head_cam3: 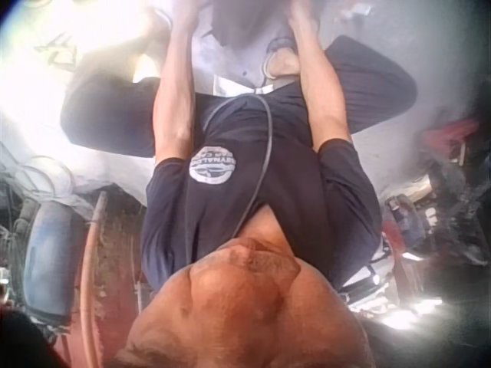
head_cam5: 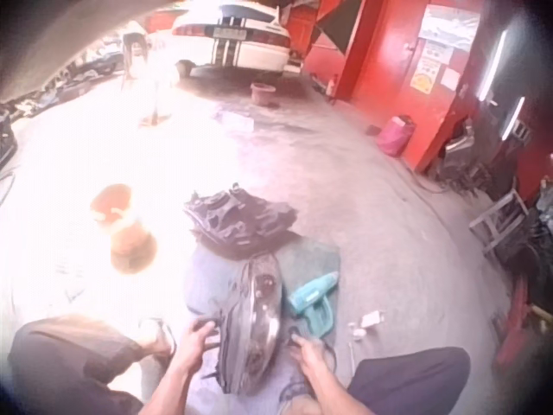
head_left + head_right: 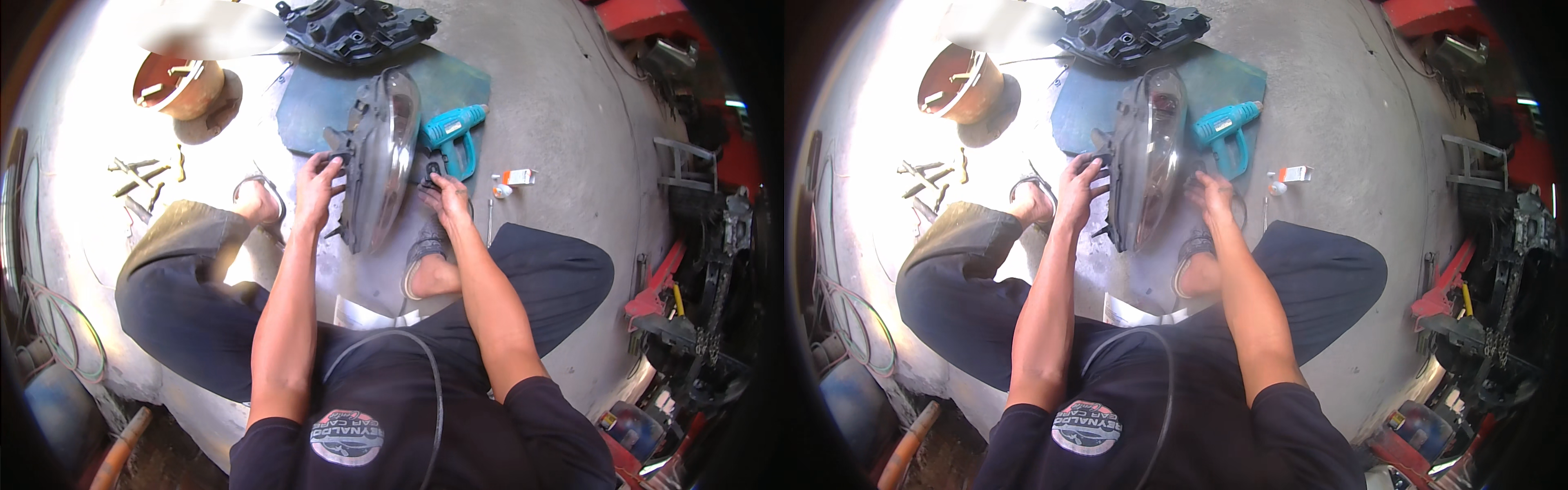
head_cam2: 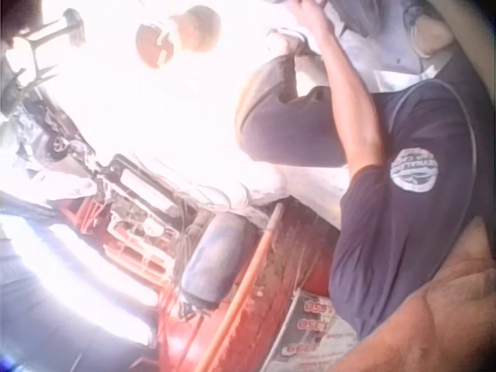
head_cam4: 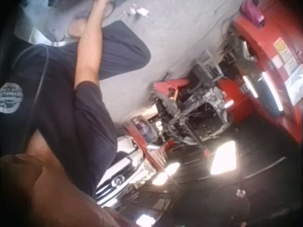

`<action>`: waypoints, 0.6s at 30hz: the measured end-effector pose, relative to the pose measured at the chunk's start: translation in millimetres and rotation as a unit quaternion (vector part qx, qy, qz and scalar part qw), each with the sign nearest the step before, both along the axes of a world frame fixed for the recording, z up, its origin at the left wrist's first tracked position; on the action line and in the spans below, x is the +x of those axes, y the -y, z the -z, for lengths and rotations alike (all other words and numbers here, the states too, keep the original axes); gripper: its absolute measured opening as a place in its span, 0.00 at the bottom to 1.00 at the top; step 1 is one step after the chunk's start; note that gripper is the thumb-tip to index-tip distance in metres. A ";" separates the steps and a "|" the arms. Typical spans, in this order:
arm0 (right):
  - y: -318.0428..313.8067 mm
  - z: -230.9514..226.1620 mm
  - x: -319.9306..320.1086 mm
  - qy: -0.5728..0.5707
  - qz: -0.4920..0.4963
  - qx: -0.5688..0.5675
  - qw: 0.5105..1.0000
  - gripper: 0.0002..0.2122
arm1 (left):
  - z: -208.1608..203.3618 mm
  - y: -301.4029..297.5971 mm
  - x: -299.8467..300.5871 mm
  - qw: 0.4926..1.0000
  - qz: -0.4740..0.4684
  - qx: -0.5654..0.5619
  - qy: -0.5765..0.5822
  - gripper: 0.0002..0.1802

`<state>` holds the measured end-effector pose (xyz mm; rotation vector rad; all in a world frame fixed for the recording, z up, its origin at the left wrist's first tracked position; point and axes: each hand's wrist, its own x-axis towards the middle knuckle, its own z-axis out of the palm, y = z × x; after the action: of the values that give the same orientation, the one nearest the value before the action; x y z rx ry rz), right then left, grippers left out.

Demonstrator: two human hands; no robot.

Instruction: The person applies adhesive from a tube to the edges of a black plastic headlight housing while sitting on the floor. They then press the clear lens cover onto the housing to bond the parts together.

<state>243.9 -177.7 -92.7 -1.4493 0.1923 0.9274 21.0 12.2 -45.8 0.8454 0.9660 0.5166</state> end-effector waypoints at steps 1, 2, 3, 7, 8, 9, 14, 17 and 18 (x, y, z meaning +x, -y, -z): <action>-2.2 8.3 0.5 0.000 -0.004 -0.002 1.000 0.13 | 6.5 -4.7 -4.9 1.000 -0.019 0.003 -0.021 0.27; -4.8 15.5 1.0 0.000 -0.008 -0.005 1.000 0.13 | 9.1 -10.5 -11.1 0.999 -0.011 -0.001 -0.034 0.27; -7.3 21.9 2.8 0.001 -0.013 -0.007 1.000 0.14 | 12.2 -13.7 -12.9 0.999 -0.003 0.005 -0.039 0.26; -21.9 40.0 8.3 0.004 0.020 -0.020 1.000 0.16 | 13.3 -19.1 -14.3 0.997 0.002 0.043 -0.062 0.24; -23.5 41.1 11.0 0.008 0.017 -0.019 1.000 0.18 | 14.3 -19.4 -14.4 0.996 0.011 0.053 -0.072 0.22; -25.0 42.3 12.3 0.011 0.026 -0.018 0.999 0.19 | 13.9 -19.8 -14.4 0.994 0.020 0.062 -0.082 0.21; -26.6 36.6 24.6 0.003 0.003 -0.022 1.000 0.20 | 16.6 0.0 -1.1 0.974 0.013 0.188 -0.127 0.15; -19.7 53.4 29.4 -0.004 0.001 -0.034 0.999 0.17 | 10.3 10.7 3.5 0.946 0.028 0.293 -0.137 0.17; -18.5 59.2 30.0 -0.004 0.004 -0.037 0.999 0.17 | 4.2 14.8 4.5 0.955 0.052 0.258 -0.140 0.17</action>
<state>273.9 -159.2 -151.9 -1.5117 0.2402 0.9280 25.5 -2.5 -49.9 1.4626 1.0534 0.5772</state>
